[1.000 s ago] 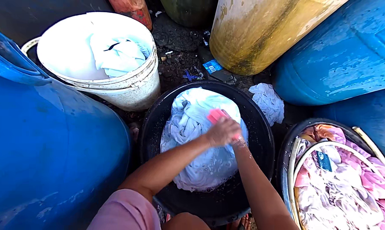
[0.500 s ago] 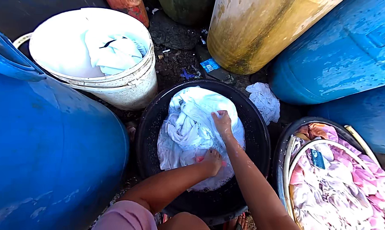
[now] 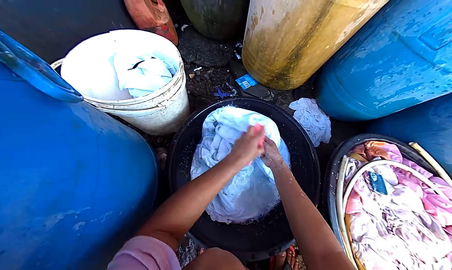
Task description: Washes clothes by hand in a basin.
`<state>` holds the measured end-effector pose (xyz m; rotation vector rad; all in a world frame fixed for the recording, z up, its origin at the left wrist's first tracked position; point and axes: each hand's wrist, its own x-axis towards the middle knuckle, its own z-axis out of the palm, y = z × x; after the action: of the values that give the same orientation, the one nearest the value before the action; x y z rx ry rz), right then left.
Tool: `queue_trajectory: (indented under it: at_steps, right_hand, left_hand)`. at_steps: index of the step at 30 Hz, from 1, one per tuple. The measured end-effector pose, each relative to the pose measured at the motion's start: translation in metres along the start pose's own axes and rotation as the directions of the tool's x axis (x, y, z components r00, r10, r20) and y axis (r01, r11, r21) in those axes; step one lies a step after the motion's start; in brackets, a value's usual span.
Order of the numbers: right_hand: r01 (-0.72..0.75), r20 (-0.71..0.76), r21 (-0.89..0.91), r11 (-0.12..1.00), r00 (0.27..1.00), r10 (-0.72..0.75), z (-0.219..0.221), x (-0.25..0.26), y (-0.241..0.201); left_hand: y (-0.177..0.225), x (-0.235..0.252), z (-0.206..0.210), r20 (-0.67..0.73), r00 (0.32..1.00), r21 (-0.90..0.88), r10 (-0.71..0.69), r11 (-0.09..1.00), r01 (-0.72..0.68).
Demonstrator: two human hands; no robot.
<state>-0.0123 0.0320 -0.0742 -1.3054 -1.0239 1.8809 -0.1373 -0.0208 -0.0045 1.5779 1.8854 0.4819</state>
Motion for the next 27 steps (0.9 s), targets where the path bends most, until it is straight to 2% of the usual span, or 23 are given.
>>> queue_trajectory:
  at_steps: [2,3,5,8,10,12,13,15,16,18,20,21,23,25,27]
  right_hand:
    - [-0.012,0.026,-0.050,0.999,1.000,0.014,-0.014,-0.008,0.006]
    - [-0.008,0.027,-0.088,0.996,1.000,0.011,-0.014,-0.009,0.005]
    - [0.005,-0.003,-0.121,0.993,1.000,-0.005,-0.009,-0.008,0.004]
    - [0.068,0.011,-0.092,0.993,0.998,-0.067,-0.010,-0.001,0.006]
    - [0.057,0.083,-0.220,0.974,0.996,-0.040,-0.019,-0.010,-0.002]
    - [0.126,0.159,-0.447,0.886,0.985,-0.060,-0.024,-0.014,-0.024]
    - [0.186,0.197,-0.576,0.796,0.977,-0.086,-0.028,-0.016,-0.037]
    - [0.285,0.237,-0.718,0.635,0.958,-0.162,-0.047,-0.016,-0.063]
    - [0.318,0.233,-0.713,0.625,0.948,-0.217,-0.059,-0.016,-0.074]
    - [0.339,0.183,-0.563,0.754,0.941,-0.286,-0.076,-0.021,-0.088]
    - [0.295,0.102,-0.339,0.893,0.955,-0.277,-0.076,-0.028,-0.092]
    - [0.274,0.090,-0.262,0.926,0.962,-0.259,-0.075,-0.030,-0.093]
    - [0.244,0.111,-0.241,0.939,0.969,-0.223,-0.075,-0.039,-0.103]
    - [0.226,0.155,-0.318,0.921,0.970,-0.185,-0.080,-0.054,-0.120]
    - [0.219,0.165,-0.367,0.904,0.972,-0.169,-0.090,-0.067,-0.137]
  left_hand:
    - [-0.019,0.020,0.010,-0.043,0.999,0.101,-0.028,0.994,0.032]
    - [-0.033,0.031,0.004,-0.076,0.994,0.139,-0.083,0.986,0.093]
    - [-0.032,0.040,-0.004,-0.075,0.981,0.143,-0.179,0.972,0.188]
    - [0.009,0.015,0.014,0.006,0.995,0.041,-0.097,0.994,0.097]
    - [-0.009,0.015,0.016,-0.006,0.996,0.051,-0.089,0.995,0.090]
    - [-0.039,0.033,-0.001,-0.054,0.987,0.069,-0.154,0.985,0.158]
    - [-0.046,0.038,-0.017,-0.035,0.982,0.024,-0.183,0.983,0.184]
    - [-0.053,0.033,-0.047,-0.049,0.988,-0.203,-0.146,0.970,0.133]
    - [-0.054,0.024,-0.059,-0.106,0.983,-0.329,-0.147,0.939,0.105]
    - [-0.060,0.004,-0.071,-0.205,0.951,-0.506,-0.233,0.857,0.101]
    - [-0.070,-0.009,-0.069,-0.187,0.927,-0.666,-0.324,0.735,0.123]
    - [-0.074,-0.013,-0.065,-0.140,0.932,-0.725,-0.335,0.676,0.134]
    - [-0.085,-0.016,-0.054,-0.067,0.956,-0.729,-0.285,0.668,0.148]
    - [-0.095,-0.017,-0.042,-0.016,0.973,-0.646,-0.232,0.745,0.167]
    - [-0.093,-0.022,-0.033,0.072,0.974,-0.652,-0.215,0.729,0.209]
